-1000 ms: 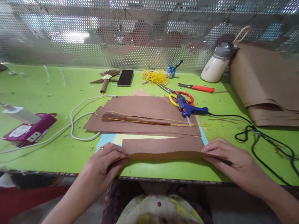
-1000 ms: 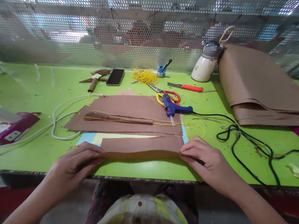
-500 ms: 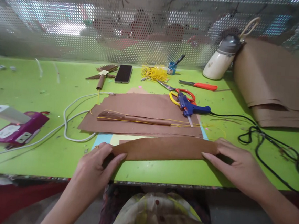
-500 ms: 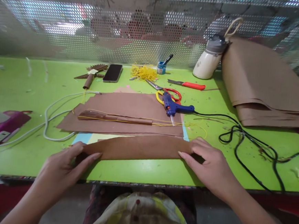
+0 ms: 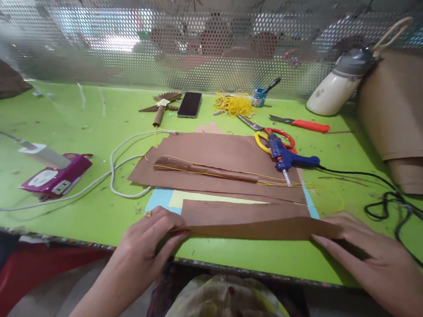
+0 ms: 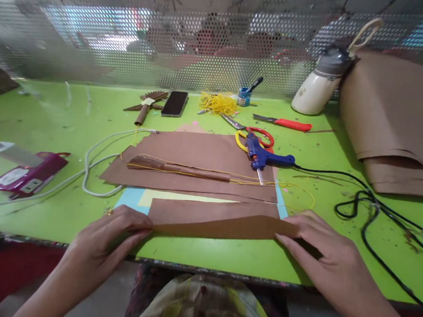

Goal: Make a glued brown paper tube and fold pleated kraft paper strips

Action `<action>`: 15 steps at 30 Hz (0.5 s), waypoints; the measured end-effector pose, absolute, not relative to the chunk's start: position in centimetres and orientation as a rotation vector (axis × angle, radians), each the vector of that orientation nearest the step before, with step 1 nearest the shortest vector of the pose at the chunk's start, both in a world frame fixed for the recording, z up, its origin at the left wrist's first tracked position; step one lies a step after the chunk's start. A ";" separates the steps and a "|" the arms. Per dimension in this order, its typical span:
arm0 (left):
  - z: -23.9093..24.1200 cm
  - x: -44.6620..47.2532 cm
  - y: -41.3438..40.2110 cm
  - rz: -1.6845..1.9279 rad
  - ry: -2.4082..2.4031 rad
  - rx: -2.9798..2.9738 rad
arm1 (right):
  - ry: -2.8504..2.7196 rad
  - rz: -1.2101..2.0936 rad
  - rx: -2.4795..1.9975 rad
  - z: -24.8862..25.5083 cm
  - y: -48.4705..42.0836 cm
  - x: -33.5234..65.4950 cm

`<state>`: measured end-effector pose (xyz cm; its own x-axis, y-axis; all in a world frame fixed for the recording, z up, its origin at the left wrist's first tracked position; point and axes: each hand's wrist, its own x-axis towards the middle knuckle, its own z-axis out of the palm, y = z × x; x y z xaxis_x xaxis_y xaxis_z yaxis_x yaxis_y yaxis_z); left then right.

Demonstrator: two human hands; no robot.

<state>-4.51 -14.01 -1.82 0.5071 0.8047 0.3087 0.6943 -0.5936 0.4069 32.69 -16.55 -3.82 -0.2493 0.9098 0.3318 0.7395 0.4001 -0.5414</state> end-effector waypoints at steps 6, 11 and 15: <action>-1.5 -5.5 -13.8 0.614 1.107 2.554 | -2.208 0.311 -1.295 -4.1 -16.9 33.6; -1.5 -5.9 -13.6 0.588 1.015 2.596 | -2.288 0.337 -1.270 -3.7 -17.3 34.2; -1.4 -5.9 -13.5 0.542 1.031 2.606 | -2.325 0.340 -1.277 -3.1 -17.4 34.2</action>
<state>-5.92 -13.46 -1.36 0.6740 0.6997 0.2369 0.5920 -0.7035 0.3934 34.18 -17.40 -3.10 -0.4613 0.8429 0.2769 0.7285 0.5380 -0.4241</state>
